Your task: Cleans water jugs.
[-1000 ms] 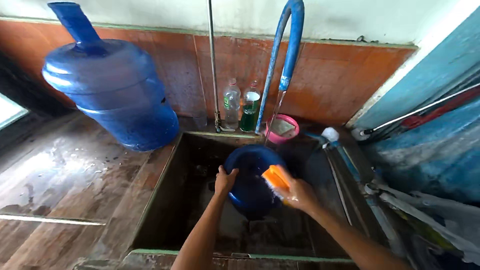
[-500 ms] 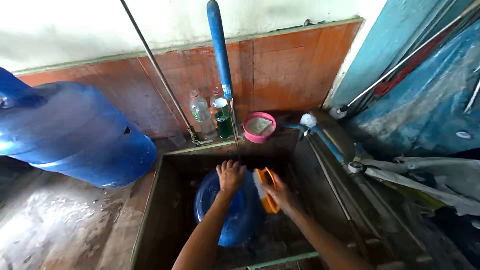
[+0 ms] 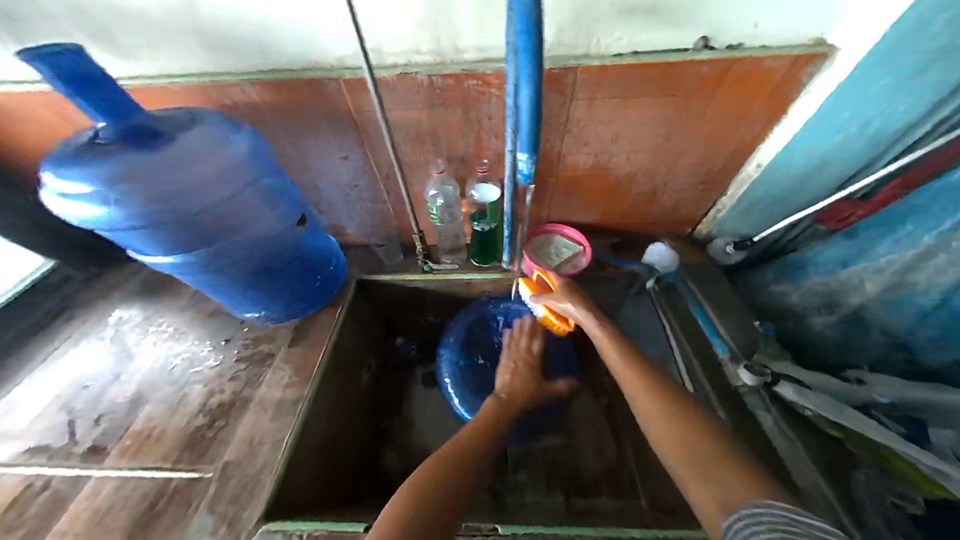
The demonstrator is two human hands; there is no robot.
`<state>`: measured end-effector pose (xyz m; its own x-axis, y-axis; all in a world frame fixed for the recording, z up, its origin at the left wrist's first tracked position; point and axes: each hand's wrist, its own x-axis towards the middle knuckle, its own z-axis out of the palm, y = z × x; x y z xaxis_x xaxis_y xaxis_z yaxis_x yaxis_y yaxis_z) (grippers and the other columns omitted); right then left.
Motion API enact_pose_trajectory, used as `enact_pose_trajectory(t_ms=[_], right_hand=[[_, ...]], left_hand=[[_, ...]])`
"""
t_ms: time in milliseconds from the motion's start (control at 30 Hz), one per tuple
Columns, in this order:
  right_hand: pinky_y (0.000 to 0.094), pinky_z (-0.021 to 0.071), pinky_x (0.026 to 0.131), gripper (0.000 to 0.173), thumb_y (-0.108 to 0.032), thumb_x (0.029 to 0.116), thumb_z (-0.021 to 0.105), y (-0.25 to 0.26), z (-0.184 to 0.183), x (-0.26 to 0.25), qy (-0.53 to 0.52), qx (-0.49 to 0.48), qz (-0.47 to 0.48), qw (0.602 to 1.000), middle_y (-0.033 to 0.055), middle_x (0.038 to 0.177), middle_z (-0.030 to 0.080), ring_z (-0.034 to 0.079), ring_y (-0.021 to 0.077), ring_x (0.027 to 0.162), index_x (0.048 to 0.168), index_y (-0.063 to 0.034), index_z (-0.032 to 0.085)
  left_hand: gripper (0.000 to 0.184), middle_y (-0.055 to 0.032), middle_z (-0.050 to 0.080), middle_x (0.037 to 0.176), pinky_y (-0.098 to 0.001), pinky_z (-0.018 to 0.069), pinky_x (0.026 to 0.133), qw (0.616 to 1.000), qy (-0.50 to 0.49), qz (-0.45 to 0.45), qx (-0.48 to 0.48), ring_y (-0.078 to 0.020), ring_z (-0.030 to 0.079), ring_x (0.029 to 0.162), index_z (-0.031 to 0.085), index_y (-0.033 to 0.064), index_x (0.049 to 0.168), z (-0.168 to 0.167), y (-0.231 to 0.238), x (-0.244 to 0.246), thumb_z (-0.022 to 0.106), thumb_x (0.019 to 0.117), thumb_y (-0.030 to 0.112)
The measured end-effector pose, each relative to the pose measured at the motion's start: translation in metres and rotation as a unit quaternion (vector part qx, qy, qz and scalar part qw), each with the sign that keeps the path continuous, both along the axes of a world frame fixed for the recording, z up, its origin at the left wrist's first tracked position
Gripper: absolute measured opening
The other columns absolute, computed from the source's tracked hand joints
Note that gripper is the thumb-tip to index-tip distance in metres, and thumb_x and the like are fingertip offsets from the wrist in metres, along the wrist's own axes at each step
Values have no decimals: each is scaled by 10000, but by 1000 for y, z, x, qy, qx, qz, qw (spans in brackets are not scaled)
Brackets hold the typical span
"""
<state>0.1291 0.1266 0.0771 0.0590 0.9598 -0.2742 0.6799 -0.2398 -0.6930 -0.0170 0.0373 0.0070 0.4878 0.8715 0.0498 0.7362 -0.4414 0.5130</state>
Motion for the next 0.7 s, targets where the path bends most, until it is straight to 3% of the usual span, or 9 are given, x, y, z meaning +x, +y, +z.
enact_pose_trajectory(t_ms=[67,100,167,233,333,400,533,567,700], right_hand=[[619,430,1074,753,-352,947,722,9,22,-35,-134,-23,54,989,261,1384,594,564,426,1299,1572,-92,392],[626,438,1058,722,-345,963,696,1,28,-57,-177,-16,92,980,255,1368,608,578,431,1280,1571,-103,390],[645,449,1041,720,-335,976,658,-23,25,-93,-223,13,222,949,245,1355,623,599,445,1247,1604,-180,343],[658,474,976,744,-394,974,649,-36,22,-103,-218,37,309,925,249,1251,680,648,454,1157,1622,-236,319],[650,472,1018,636,-352,1002,648,-10,10,-63,-179,86,185,963,234,1291,665,640,426,1197,1563,-161,418],[634,440,1049,719,-354,1005,635,-3,13,-52,-222,52,101,968,264,1317,642,609,443,1238,1610,-127,320],[621,485,976,773,-429,970,640,-41,16,-73,-238,65,268,931,262,1243,682,658,446,1142,1628,-187,314],[633,479,990,751,-421,972,650,-41,17,-70,-224,63,268,935,264,1241,684,652,454,1154,1618,-195,343],[623,440,1058,684,-408,1021,598,-24,10,-53,-242,62,141,958,273,1315,641,611,443,1241,1587,-101,368]], left_hand=[[1016,-215,257,1665,-514,71,1279,992,19,-125,-28,-355,166,1571,375,12,1562,7,-14,12,788,814,562],[944,-228,334,1628,-510,76,1276,982,25,-179,-45,-363,219,1554,435,3,1524,13,-21,18,822,812,488],[771,-233,524,1485,-535,217,1235,966,55,-242,-78,-383,419,1441,574,-6,1403,29,-34,25,861,801,379],[767,-219,492,1516,-576,198,1228,957,92,-249,-117,-389,390,1456,542,17,1439,38,-45,24,865,810,314],[859,-159,272,1674,-612,77,1246,980,59,-167,-88,-352,188,1565,392,82,1571,15,-66,13,811,856,310],[781,-152,326,1654,-592,115,1247,991,32,-130,-23,-319,253,1552,445,69,1542,-1,-69,0,745,905,405],[590,-159,497,1545,-574,230,1230,982,-25,-178,63,-344,395,1484,585,78,1442,-10,-56,-7,718,938,354],[543,-155,511,1535,-574,241,1225,979,-32,-190,70,-348,411,1473,606,83,1424,-12,-53,-12,702,952,335],[321,-115,603,1451,-605,294,1188,975,-77,-180,101,-344,503,1406,713,108,1294,-15,-44,-27,575,1028,221]])
